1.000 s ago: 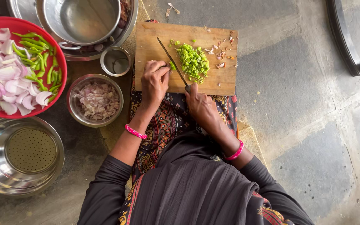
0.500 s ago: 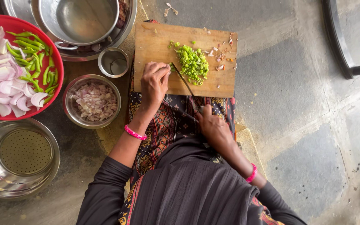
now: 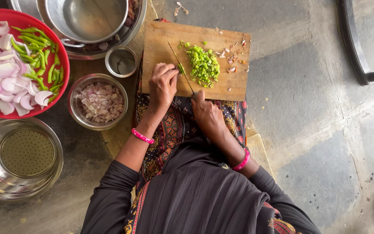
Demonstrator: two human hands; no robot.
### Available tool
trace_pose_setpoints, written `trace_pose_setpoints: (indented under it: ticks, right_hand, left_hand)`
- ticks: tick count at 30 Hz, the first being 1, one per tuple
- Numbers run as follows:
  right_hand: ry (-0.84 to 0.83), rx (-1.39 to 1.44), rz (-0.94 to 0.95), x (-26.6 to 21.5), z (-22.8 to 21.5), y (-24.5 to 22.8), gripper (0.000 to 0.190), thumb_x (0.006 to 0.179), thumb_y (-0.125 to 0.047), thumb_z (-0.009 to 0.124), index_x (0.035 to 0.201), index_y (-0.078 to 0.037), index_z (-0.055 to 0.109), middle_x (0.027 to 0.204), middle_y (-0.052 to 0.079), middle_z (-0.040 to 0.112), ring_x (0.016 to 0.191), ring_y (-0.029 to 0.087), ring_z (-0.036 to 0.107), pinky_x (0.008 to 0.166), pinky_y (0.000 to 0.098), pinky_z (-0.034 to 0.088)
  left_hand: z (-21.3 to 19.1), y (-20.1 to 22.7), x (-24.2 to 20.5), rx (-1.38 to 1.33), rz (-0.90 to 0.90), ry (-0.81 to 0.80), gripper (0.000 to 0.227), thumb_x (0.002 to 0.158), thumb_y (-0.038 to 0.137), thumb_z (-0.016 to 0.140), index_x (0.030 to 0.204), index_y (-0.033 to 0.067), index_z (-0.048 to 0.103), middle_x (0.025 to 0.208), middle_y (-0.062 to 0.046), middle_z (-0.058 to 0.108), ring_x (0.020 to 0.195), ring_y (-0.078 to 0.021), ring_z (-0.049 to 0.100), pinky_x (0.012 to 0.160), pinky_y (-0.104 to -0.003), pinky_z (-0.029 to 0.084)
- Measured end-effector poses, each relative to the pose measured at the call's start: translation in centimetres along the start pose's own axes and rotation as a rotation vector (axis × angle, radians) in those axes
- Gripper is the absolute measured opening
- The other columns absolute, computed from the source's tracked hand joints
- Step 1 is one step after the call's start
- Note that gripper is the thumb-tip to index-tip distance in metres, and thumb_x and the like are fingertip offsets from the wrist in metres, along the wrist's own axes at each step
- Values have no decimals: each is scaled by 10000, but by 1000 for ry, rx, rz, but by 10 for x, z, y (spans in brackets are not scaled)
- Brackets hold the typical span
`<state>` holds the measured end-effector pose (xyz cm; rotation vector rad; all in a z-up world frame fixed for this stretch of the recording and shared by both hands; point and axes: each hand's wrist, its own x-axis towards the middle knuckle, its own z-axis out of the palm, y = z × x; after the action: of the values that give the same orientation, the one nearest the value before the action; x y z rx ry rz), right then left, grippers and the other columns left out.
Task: The person chops green peppers on a wooden board using a knife, while sitting on the floor surrounded by bowls of sliced onions and other ingredients.
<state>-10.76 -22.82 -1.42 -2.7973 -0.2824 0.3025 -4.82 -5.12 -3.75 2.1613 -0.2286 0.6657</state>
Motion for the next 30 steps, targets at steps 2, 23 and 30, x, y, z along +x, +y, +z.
trace_pose_setpoints:
  ticks: [2,23,30]
  right_hand:
    - [-60,21,62,-11,6,2,286,1083,-339,491,1114,-63,419,647,235,669,576,444,681,459,545,535]
    - [85,-27,-88,3,-2,-5,293,1112,-320,493,1056,-45,408,607,221,642,542,414,681,442,529,518]
    - [-158,45,192,-42,-2,14,342,1061,-383,462,1138,-59,383,701,291,673,676,520,680,566,605,528]
  left_hand:
    - [2,1,0,5,-8,1,99,851,-35,777,949,-29,769,1004,-112,725,986,-304,655,865,-391,555]
    - [-4,-3,-3,1,41,-2,103,848,-66,750,946,-36,743,1055,-122,725,1008,-313,661,892,-407,558]
    - [3,-11,-4,-1,39,6,85,878,-36,746,963,-31,741,1037,-126,735,991,-305,669,872,-386,565]
